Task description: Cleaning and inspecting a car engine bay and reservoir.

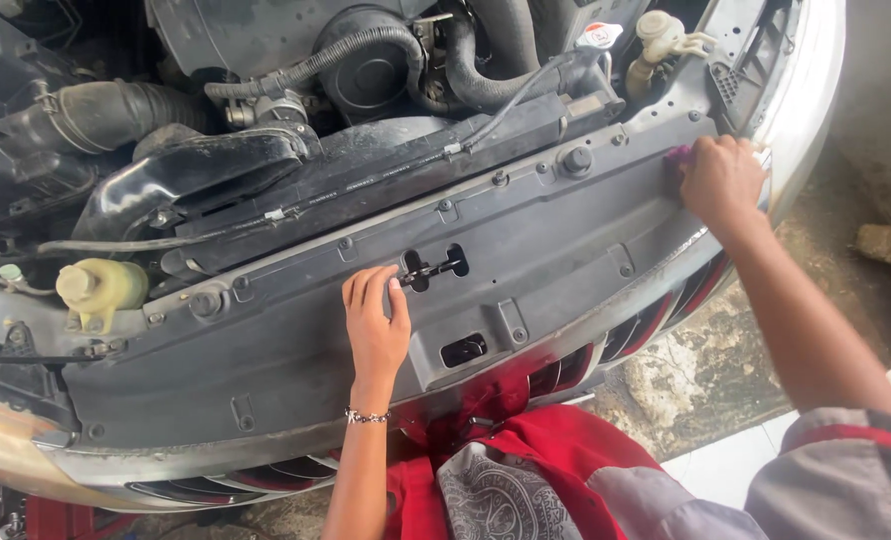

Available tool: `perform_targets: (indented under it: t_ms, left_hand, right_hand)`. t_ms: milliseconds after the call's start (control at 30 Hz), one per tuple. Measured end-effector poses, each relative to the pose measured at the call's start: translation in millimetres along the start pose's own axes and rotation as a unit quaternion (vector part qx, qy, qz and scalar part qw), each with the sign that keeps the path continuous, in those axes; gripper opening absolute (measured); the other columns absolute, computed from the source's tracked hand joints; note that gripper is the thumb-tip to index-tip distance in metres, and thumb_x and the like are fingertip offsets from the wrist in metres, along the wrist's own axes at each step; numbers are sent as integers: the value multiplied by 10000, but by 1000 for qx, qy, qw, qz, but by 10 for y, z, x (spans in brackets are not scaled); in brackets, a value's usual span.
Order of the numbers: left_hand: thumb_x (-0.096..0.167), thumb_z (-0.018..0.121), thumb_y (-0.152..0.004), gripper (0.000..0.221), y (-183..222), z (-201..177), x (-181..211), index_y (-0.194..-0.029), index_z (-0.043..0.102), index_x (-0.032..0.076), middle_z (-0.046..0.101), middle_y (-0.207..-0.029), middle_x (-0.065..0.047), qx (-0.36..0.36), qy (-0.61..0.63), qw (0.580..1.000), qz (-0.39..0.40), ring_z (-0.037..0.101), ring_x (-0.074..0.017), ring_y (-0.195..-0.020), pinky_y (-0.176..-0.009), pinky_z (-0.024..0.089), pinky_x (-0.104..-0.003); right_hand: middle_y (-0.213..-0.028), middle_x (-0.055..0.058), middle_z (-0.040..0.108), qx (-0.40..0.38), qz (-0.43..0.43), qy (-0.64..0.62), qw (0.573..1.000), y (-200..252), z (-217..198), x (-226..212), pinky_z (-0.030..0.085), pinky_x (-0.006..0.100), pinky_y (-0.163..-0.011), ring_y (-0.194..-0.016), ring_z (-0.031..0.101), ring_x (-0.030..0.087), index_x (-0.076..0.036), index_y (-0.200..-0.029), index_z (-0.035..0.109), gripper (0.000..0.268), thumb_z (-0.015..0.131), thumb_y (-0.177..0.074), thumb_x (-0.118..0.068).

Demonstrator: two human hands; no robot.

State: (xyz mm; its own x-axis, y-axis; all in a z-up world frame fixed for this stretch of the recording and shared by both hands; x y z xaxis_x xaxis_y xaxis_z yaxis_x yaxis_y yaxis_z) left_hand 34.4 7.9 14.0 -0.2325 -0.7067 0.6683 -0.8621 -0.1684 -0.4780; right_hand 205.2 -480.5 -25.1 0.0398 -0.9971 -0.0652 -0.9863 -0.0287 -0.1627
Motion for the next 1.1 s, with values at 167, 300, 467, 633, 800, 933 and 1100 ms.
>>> perform_targets:
  t_ms: [167, 300, 467, 633, 800, 933, 1100]
  left_hand:
    - [55, 603, -998, 166, 30, 8, -2, -1139, 686, 25, 683, -1160, -112, 5, 3, 1000, -11, 583, -328, -1157, -996, 485, -433]
    - [57, 603, -995, 171, 27, -14, 13, -1141, 686, 25, 684, -1158, -111, -5, 1, 1000, -4, 583, -329, -1155, -997, 484, -435]
    - [57, 606, -992, 165, -8, -5, 147, -1132, 691, 36, 686, -1155, -110, 1, 4, 1000, -3, 588, -331, -1139, -993, 488, -435]
    - [117, 614, -991, 191, -45, 526, 715, -1153, 693, 56, 668, -1169, -122, -37, 70, 996, 42, 600, -327, -1165, -1043, 482, -443]
    - [161, 594, -1000, 291, -10, 1449, 1306, -1256, 655, 35, 621, -1312, -142, -182, 158, 961, 132, 563, -337, -1289, -1124, 466, -443]
    - [198, 603, -997, 366, 48, 1769, 1443, -1308, 623, 7, 564, -1418, -204, -242, 142, 940, 194, 480, -371, -1403, -1160, 425, -453]
    - [210, 602, -983, 413, 77, 1780, 1400, -1327, 611, -18, 556, -1426, -210, -235, 107, 943, 211, 437, -381, -1451, -1175, 420, -456]
  right_hand:
    - [-1090, 208, 681, 54, -49, 20, 997, 192, -183, -338, 530, 503, -918, -1095, 610, 423, -67, -994, 777, 255, 744, -981, -320]
    - [-1120, 220, 658, -6, -3, -49, 999, 150, -99, -141, 481, 534, -877, -1080, 547, 464, -86, -1011, 803, 295, 790, -831, -319]
    - [-1120, 206, 629, 84, 11, 89, 992, 20, -95, -304, 404, 501, -972, -1174, 517, 397, -84, -960, 823, 301, 755, -936, -375]
    - [-1095, 145, 654, 70, -48, 49, 995, 607, -302, -967, 410, 488, -957, -1140, 541, 357, -103, -933, 816, 297, 690, -1017, -359]
    - [-1079, 66, 692, 107, -84, -44, 990, 502, -173, -585, 426, 476, -980, -1128, 562, 348, -139, -866, 805, 203, 670, -980, -239]
    - [-1022, 75, 708, 89, 9, 38, 995, 237, -189, -288, 422, 502, -923, -1102, 573, 353, -208, -858, 841, 152, 711, -930, -237]
    - [-929, 119, 700, -16, 1, -42, 999, 311, -77, -487, 434, 499, -950, -1078, 596, 377, -169, -903, 819, 247, 734, -1006, -377]
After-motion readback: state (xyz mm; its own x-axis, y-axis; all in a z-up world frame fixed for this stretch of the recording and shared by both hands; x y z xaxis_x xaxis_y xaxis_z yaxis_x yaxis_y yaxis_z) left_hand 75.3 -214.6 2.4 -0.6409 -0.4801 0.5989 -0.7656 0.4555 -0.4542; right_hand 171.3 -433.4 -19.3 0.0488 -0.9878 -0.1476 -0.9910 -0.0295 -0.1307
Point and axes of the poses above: each hand's wrist, its own y-axis away from the middle knuckle, its own z-axis out of the palm, x = y × z, the point moved 4 cm from there along -y, towards the middle knuckle
